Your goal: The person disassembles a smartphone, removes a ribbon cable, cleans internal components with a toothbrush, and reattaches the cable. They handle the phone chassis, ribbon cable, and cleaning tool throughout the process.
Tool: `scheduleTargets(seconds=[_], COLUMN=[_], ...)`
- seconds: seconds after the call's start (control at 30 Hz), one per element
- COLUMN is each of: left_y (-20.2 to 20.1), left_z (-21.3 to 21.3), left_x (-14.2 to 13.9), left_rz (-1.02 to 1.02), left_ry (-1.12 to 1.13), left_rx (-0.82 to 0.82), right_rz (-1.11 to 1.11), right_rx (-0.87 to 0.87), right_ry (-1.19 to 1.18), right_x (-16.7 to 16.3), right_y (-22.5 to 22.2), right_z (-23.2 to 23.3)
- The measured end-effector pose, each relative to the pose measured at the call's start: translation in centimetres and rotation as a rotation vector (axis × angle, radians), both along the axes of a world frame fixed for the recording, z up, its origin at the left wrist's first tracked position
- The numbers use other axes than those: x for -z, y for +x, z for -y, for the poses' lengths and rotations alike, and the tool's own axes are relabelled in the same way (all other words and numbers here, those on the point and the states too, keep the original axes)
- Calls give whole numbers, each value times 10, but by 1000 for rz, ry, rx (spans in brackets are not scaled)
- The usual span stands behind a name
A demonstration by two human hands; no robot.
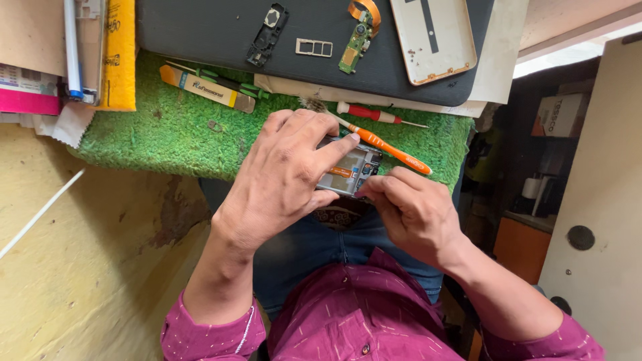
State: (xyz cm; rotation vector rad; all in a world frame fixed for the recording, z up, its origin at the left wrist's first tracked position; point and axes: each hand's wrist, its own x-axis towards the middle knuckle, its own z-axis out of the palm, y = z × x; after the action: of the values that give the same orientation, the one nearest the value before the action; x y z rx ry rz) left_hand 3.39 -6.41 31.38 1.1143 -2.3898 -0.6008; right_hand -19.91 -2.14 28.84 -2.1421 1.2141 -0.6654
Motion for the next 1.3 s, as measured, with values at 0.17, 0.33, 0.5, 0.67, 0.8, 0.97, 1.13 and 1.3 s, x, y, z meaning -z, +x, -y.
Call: scheduleTargets(seconds=[0.17, 0.33, 0.5, 0.67, 0.8, 0.97, 1.13, 1.3], left_y=[0, 0, 1, 2, 1, 1, 1, -1], left_z=[0, 0, 0, 0, 1, 1, 1, 0], left_x=[0, 1, 2, 3, 1, 0, 0, 0], left_rz=[-2, -1, -1, 5, 6, 13, 9, 2], left_ry=[3, 1, -2, 2, 6, -1, -2, -4], left_rx=[-3, 1, -5, 0, -10, -8, -11, -14], right_rz=[17, 18, 23, 23, 7, 22, 15, -23], right_rx=[24, 54, 70, 50, 86, 92, 54, 40], right_ry=[-2, -18, -57, -29, -41, -9, -25, -49], right_x=[0, 1, 4, 4, 3, 0, 1, 1], right_y=[0, 2, 5, 5, 7, 7, 6, 4], right_z=[0, 0, -2, -2, -5, -5, -4, -4])
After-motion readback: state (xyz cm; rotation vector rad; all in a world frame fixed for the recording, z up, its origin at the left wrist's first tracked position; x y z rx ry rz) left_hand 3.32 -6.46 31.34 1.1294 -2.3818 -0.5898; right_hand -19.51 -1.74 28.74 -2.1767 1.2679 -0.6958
